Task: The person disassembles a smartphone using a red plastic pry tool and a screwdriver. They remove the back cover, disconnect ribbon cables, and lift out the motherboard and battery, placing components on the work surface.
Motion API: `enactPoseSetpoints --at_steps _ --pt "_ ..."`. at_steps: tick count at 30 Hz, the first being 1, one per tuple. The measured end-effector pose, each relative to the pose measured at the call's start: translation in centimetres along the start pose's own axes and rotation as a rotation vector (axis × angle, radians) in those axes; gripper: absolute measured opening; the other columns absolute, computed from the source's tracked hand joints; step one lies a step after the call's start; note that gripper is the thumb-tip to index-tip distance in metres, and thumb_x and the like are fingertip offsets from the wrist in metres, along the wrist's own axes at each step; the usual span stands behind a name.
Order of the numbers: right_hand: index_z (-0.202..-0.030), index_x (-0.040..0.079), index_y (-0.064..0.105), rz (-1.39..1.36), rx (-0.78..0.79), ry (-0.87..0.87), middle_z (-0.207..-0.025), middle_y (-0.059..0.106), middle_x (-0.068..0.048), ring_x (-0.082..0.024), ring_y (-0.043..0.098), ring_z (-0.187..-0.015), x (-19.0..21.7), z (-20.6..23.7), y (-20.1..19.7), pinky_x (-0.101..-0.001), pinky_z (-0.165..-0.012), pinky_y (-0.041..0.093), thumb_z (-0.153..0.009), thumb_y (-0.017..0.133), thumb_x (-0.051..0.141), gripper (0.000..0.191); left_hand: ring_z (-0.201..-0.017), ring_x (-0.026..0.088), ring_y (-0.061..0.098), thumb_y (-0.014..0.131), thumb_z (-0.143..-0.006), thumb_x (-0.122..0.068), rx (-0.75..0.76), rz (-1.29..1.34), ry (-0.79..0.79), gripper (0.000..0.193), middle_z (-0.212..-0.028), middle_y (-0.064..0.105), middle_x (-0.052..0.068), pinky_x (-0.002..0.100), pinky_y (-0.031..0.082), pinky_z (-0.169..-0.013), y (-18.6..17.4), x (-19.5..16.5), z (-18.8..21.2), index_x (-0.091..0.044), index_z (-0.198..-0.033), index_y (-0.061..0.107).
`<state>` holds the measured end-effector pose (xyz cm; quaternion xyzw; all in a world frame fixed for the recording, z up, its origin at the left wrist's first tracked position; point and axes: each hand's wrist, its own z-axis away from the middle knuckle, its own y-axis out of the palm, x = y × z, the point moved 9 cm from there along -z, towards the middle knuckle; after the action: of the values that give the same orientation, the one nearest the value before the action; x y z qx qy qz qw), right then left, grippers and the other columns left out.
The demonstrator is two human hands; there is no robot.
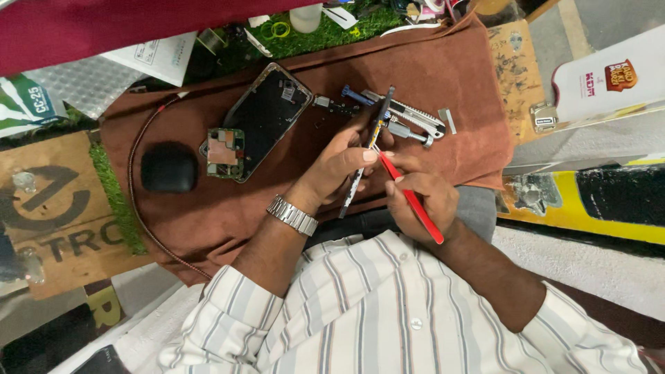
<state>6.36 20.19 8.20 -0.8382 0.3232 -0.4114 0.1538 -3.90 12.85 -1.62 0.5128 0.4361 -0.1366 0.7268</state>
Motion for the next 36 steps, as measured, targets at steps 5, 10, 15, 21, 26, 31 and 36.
enactPoseSetpoints --at_steps 5,10,15,21,26,31,36 --pt "-0.101 -0.001 0.055 0.072 -0.009 -0.091 -0.117 0.068 -0.028 -0.035 0.074 -0.102 0.7 -0.1 -0.3 -0.0364 -0.083 0.062 -0.094 0.073 -0.006 0.02 -0.066 0.005 0.049 0.078 -0.077 -0.044 -0.012 0.001 0.022 0.07 -0.089 0.053 0.001 0.02 0.043 -0.05 0.0 -0.1 -0.2 -0.002 -0.127 0.054" --pt "-0.1 -0.001 0.057 0.067 -0.013 0.045 -0.116 0.07 -0.027 -0.033 0.077 -0.102 -0.4 0.4 -0.3 -0.0341 -0.079 0.062 -0.091 0.074 -0.005 0.02 -0.079 0.006 0.053 0.079 -0.076 -0.043 0.002 0.012 0.078 0.085 -0.106 0.054 0.003 0.02 0.048 -0.06 0.0 -0.2 -0.4 -0.003 -0.144 0.045" --pt "-0.1 0.0 0.058 0.086 -0.033 0.024 -0.117 0.072 -0.025 -0.03 0.075 -0.097 -0.1 0.3 -0.5 -0.0345 -0.077 0.061 -0.088 0.075 -0.005 0.021 -0.094 0.009 0.055 0.079 -0.078 -0.041 -0.003 0.004 0.078 0.095 -0.118 0.052 0.005 0.023 0.05 -0.076 -0.4 0.4 -0.5 -0.003 -0.155 0.037" --pt "-0.1 0.001 0.057 0.167 -0.007 -0.057 -0.116 0.07 -0.025 -0.034 0.075 -0.1 1.1 -0.2 -0.4 -0.0377 -0.081 0.062 -0.089 0.074 -0.005 0.021 -0.109 0.011 0.056 0.077 -0.083 -0.04 0.013 -0.028 0.204 0.094 -0.121 0.053 0.005 0.026 0.049 -0.098 -0.5 0.0 -0.5 -0.003 -0.158 0.036" --pt "-0.101 0.001 0.056 0.045 -0.089 0.114 -0.116 0.071 -0.024 -0.029 0.075 -0.097 0.1 0.4 -0.9 -0.0337 -0.079 0.06 -0.093 0.073 -0.005 0.02 -0.101 0.014 0.055 0.078 -0.085 -0.038 -0.047 -0.098 0.116 0.073 -0.113 0.058 0.007 0.029 0.049 -0.089 -0.9 0.8 -0.7 0.003 -0.139 0.052" --pt "-0.101 0.002 0.054 0.058 -0.089 0.034 -0.114 0.071 -0.025 -0.03 0.075 -0.097 0.5 0.2 -1.1 -0.035 -0.079 0.061 -0.093 0.073 -0.005 0.021 -0.102 0.012 0.058 0.079 -0.08 -0.039 -0.047 -0.037 0.14 0.07 -0.11 0.059 0.003 0.028 0.053 -0.094 -0.6 0.6 -0.7 -0.009 -0.135 0.05" --pt "-0.1 0.001 0.055 0.118 -0.041 0.01 -0.108 0.069 -0.022 -0.034 0.075 -0.097 1.0 -0.3 -0.4 -0.0375 -0.078 0.061 -0.092 0.073 -0.007 0.021 -0.095 0.012 0.057 0.08 -0.081 -0.041 -0.087 -0.114 0.122 0.066 -0.105 0.06 0.007 0.026 0.052 -0.085 -1.9 1.9 -1.0 0.001 -0.125 0.055"
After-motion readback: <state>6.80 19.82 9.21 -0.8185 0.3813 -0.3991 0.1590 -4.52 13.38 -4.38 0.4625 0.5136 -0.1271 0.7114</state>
